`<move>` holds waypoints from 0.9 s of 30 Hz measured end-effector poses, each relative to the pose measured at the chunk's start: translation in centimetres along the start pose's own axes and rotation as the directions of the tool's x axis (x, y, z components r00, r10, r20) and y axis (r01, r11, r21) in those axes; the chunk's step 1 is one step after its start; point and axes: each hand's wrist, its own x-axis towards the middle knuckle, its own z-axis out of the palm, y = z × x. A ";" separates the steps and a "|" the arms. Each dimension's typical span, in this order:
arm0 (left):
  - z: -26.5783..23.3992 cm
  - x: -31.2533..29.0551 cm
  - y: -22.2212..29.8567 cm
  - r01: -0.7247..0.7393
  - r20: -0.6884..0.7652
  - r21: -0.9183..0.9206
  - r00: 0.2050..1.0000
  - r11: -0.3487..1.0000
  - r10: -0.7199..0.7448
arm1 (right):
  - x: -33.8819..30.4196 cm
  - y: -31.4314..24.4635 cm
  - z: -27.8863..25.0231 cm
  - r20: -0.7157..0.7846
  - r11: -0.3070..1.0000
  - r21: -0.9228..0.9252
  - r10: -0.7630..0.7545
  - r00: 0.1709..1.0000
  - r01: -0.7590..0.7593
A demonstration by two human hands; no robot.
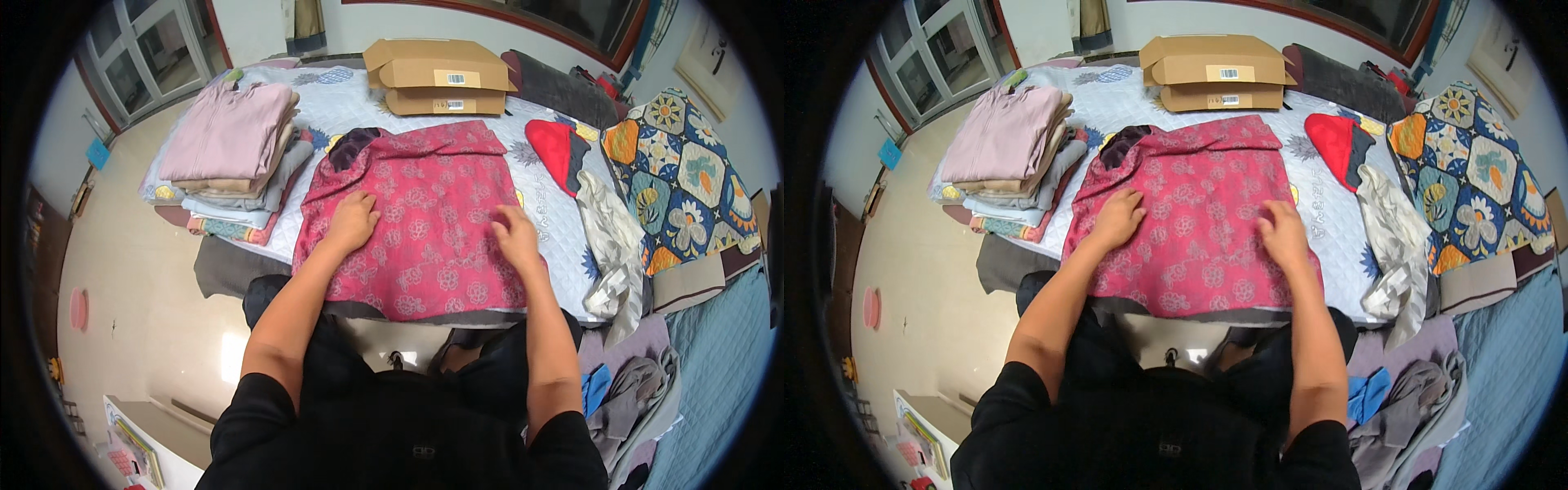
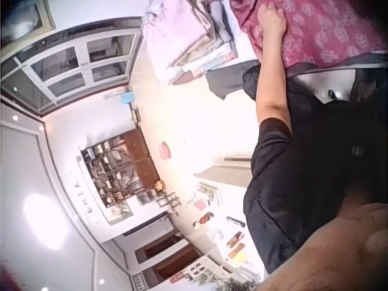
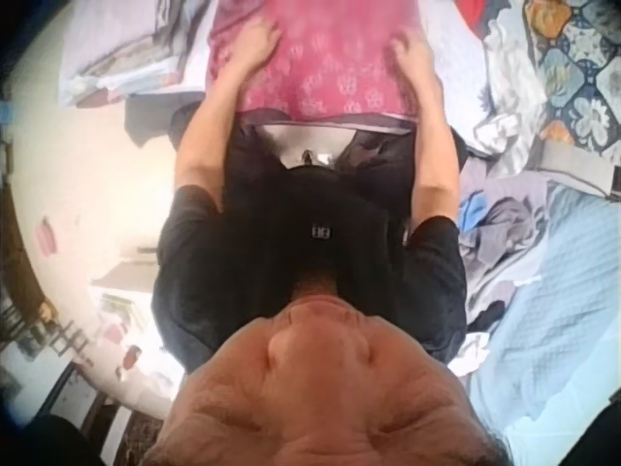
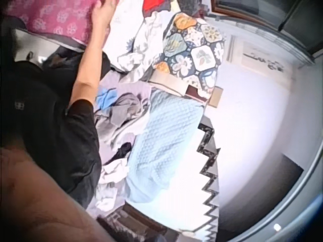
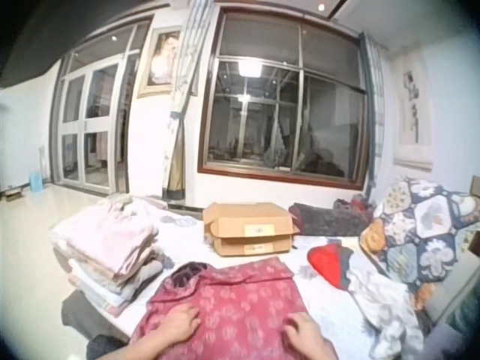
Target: The person folds a beige garment, a pink long-sleeved shirt, and a red patterned shirt on a bed. They smooth each item, fold the sleeves and sides, and stack the folded clothes on the left side of the bed.
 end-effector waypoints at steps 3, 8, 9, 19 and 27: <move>2.1 1.7 -2.3 0.152 0.041 0.161 0.986 0.975 -0.160 | 3.1 -1.6 4.0 0.070 0.995 0.102 -0.026 0.997 0.019; 2.4 1.1 -3.2 0.220 -0.121 0.237 0.973 0.946 -0.196 | 9.0 -3.2 9.0 0.088 0.990 0.142 0.001 0.996 -0.013; 2.2 1.1 -2.8 0.230 -0.129 0.256 0.971 0.939 -0.203 | 10.5 -4.2 10.2 0.048 0.988 0.154 -0.013 0.999 0.005; 2.9 1.0 -3.9 0.256 -0.166 0.195 0.960 0.947 -0.226 | 20.0 -21.3 24.6 0.418 0.909 -0.105 -0.327 0.847 0.403; 3.4 2.0 -4.6 0.262 -0.179 0.253 0.959 0.931 -0.221 | 19.9 -24.8 31.4 0.173 0.540 0.838 -0.136 0.975 -0.073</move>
